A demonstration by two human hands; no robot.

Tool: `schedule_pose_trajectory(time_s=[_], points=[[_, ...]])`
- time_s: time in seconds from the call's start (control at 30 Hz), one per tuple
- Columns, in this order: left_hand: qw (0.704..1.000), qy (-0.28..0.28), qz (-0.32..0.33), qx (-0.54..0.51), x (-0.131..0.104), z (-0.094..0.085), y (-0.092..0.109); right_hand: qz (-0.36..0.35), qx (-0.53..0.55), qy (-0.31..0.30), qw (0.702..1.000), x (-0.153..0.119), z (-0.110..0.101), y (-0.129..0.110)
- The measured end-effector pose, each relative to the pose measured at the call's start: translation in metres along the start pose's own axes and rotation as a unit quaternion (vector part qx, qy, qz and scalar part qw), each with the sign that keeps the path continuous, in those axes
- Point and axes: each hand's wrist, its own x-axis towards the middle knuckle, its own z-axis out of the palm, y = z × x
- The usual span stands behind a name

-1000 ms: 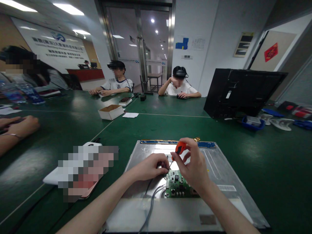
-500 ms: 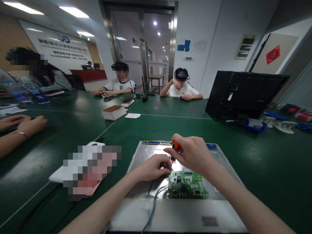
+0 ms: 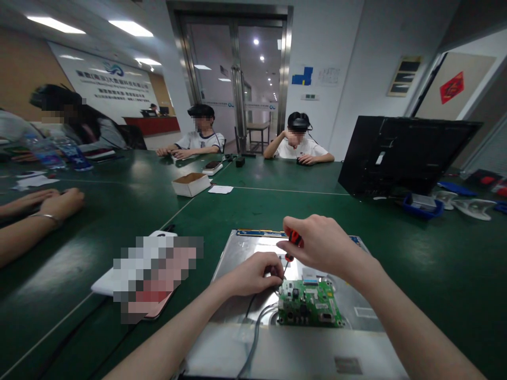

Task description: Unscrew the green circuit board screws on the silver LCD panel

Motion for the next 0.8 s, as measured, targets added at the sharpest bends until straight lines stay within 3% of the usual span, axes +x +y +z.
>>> schedule_pose_trajectory(time_s=[0.23, 0.47, 0.67, 0.8], points=[[1.000, 0.002, -0.001, 0.009, -0.0007, 0.0011, 0.0005, -0.035, -0.005, -0.013, 0.999, -0.0003, -0.0008, 0.0040], [1.000, -0.003, 0.008, 0.008, -0.0008, 0.0007, 0.0001, -0.073, 0.069, -0.038, 0.994, -0.0048, -0.0061, 0.0049], [1.000, -0.005, 0.003, 0.007, -0.0017, -0.0003, 0.0034, -0.061, 0.030, -0.021, 0.997, -0.0031, -0.0032, 0.0085], [1.000, 0.006, 0.005, 0.022, -0.0019, 0.0002, 0.0029, -0.070, 0.065, -0.030, 0.995, -0.0041, -0.0050, 0.0089]])
